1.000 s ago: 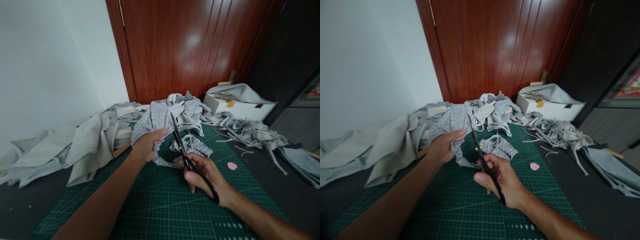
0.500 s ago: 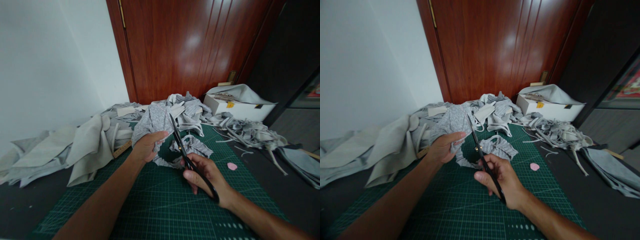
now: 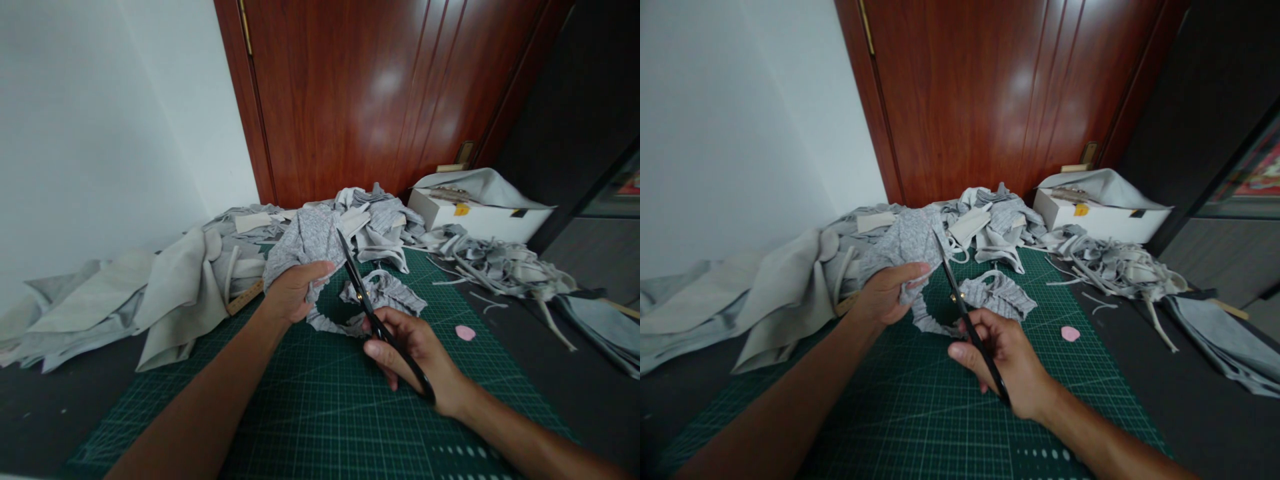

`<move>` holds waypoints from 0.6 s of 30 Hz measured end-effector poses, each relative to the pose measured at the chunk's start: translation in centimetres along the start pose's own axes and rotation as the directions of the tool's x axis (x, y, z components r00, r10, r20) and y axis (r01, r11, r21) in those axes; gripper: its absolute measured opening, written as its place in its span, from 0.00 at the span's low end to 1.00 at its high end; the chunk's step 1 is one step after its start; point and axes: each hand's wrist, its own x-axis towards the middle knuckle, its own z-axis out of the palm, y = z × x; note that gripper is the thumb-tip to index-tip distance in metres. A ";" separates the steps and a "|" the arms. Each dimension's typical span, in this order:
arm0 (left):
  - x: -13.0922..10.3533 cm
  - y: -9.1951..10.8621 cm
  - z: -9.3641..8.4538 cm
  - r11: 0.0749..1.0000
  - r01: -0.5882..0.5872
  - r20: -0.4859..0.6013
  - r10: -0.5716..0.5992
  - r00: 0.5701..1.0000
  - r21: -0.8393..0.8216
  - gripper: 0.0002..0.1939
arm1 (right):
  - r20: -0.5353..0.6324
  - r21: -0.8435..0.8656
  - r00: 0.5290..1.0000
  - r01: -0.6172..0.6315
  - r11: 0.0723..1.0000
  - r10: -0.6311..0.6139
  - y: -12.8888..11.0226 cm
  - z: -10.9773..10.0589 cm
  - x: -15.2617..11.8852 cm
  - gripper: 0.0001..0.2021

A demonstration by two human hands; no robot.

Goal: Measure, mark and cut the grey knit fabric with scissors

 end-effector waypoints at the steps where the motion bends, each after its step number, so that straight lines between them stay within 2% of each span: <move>1: 0.0 0.0 -0.1 1.000 0.007 0.000 -0.007 1.000 0.001 0.07 | 0.000 -0.001 1.000 -0.001 1.000 0.001 0.0 0.0 0.0 0.22; 14: -0.1 0.4 0.3 1.000 -0.020 0.024 0.021 1.000 -0.013 0.07 | -0.015 -0.003 0.999 -0.039 0.999 0.039 0.1 0.2 -0.2 0.20; 18: -0.3 0.6 0.6 1.000 0.006 0.005 -0.006 1.000 -0.024 0.06 | -0.026 0.016 0.999 -0.043 0.999 0.044 0.2 0.3 -0.1 0.20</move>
